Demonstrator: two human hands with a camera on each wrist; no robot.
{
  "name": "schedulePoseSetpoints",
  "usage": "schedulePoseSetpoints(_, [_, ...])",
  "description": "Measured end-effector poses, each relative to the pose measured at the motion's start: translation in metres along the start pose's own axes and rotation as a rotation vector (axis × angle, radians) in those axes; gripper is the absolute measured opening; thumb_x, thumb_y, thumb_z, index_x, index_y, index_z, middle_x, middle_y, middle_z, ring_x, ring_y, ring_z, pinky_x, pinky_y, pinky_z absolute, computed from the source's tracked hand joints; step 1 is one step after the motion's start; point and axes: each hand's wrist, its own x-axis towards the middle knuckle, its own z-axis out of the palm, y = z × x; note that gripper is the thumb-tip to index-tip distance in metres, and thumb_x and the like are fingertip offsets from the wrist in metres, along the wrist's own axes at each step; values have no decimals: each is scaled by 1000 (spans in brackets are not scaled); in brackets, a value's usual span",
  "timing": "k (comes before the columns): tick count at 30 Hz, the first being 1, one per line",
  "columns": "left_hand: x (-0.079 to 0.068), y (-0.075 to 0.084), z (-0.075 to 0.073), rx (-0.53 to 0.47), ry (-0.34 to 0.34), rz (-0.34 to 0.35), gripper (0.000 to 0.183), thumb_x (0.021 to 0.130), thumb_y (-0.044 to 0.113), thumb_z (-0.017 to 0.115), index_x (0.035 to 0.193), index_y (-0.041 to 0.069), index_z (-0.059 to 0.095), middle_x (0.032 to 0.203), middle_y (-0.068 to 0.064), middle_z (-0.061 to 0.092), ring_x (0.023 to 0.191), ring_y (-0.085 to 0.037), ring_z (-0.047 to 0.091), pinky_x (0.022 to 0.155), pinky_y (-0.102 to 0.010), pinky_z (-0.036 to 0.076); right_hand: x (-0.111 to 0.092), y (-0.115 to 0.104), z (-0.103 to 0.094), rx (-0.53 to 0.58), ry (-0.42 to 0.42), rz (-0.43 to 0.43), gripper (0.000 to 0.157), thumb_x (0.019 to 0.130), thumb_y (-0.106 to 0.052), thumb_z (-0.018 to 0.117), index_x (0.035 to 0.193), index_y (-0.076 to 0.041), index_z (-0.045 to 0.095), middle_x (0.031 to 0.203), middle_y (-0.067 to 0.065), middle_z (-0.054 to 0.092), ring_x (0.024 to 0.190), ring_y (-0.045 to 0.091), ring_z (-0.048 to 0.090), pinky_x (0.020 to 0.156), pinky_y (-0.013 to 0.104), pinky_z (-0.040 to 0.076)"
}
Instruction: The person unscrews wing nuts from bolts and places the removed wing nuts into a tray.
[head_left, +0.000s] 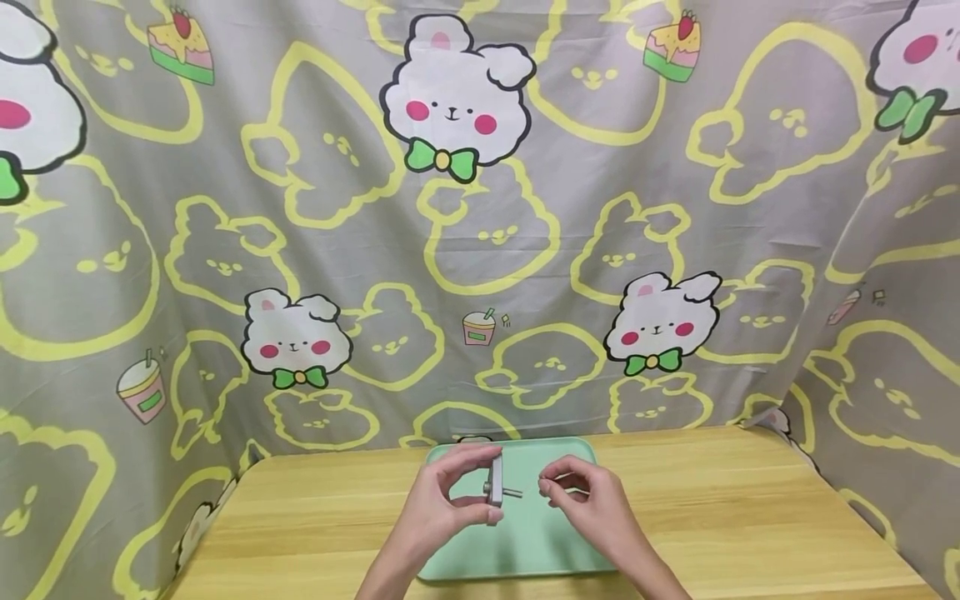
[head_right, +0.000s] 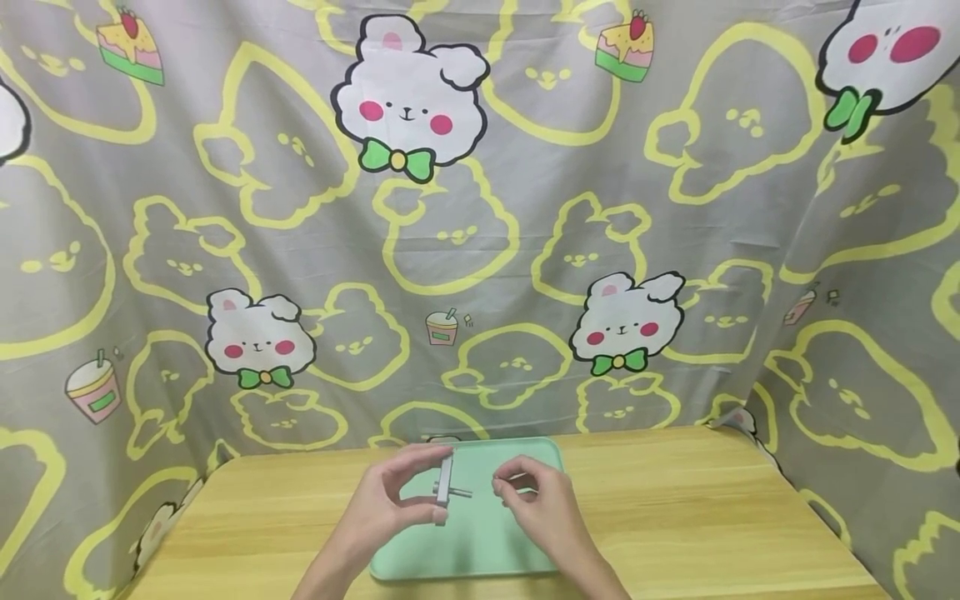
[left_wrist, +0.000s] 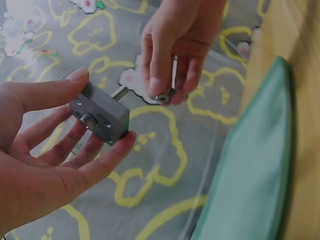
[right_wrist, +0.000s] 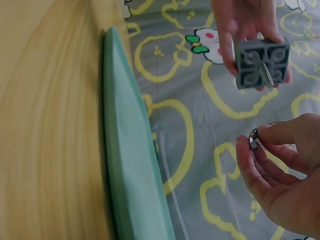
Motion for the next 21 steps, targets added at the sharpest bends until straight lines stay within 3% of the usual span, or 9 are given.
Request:
schedulePoseSetpoints(4, [-8, -7, -2, 10, -10, -33, 67, 76, -11, 84, 138, 0, 61, 137, -26, 55, 122, -20, 59, 89, -41, 62, 3, 12, -1, -86, 4, -27, 8, 89, -1, 78, 88, -8, 73, 87, 1, 70, 79, 14, 73, 68, 24, 63])
schedulePoseSetpoints(9, [-20, -14, -3, 45, -49, -67, 64, 77, -9, 85, 136, 0, 61, 134, -20, 58, 121, -20, 59, 87, -38, 63, 9, 29, 0, -187, -25, -116, 11, 89, -1, 78, 86, -10, 73, 86, -4, 70, 78, 11, 72, 66, 22, 62])
schedulePoseSetpoints(15, [-34, -27, -4, 124, -87, -74, 62, 79, -4, 84, 135, -2, 58, 134, -20, 59, 126, -30, 57, 88, -34, 62, 22, 49, 8, -294, -82, -237, 6, 90, -3, 77, 87, -6, 73, 84, -4, 70, 76, 11, 70, 63, 20, 61])
schedulePoseSetpoints(18, [-40, -33, -3, 139, -144, -80, 60, 81, -2, 82, 135, -1, 57, 136, -20, 56, 127, -31, 56, 86, -31, 61, 27, 56, 13, -346, -105, -269, 9, 88, 1, 77, 86, -7, 72, 82, -4, 69, 75, 11, 69, 63, 21, 60])
schedulePoseSetpoints(21, [-47, -38, -3, 130, -228, -91, 58, 83, -1, 81, 136, -1, 55, 136, -17, 55, 125, -20, 56, 85, -29, 60, 32, 60, 18, -373, -134, -291, 12, 87, 5, 76, 85, -6, 72, 81, -2, 68, 73, 10, 67, 63, 23, 60])
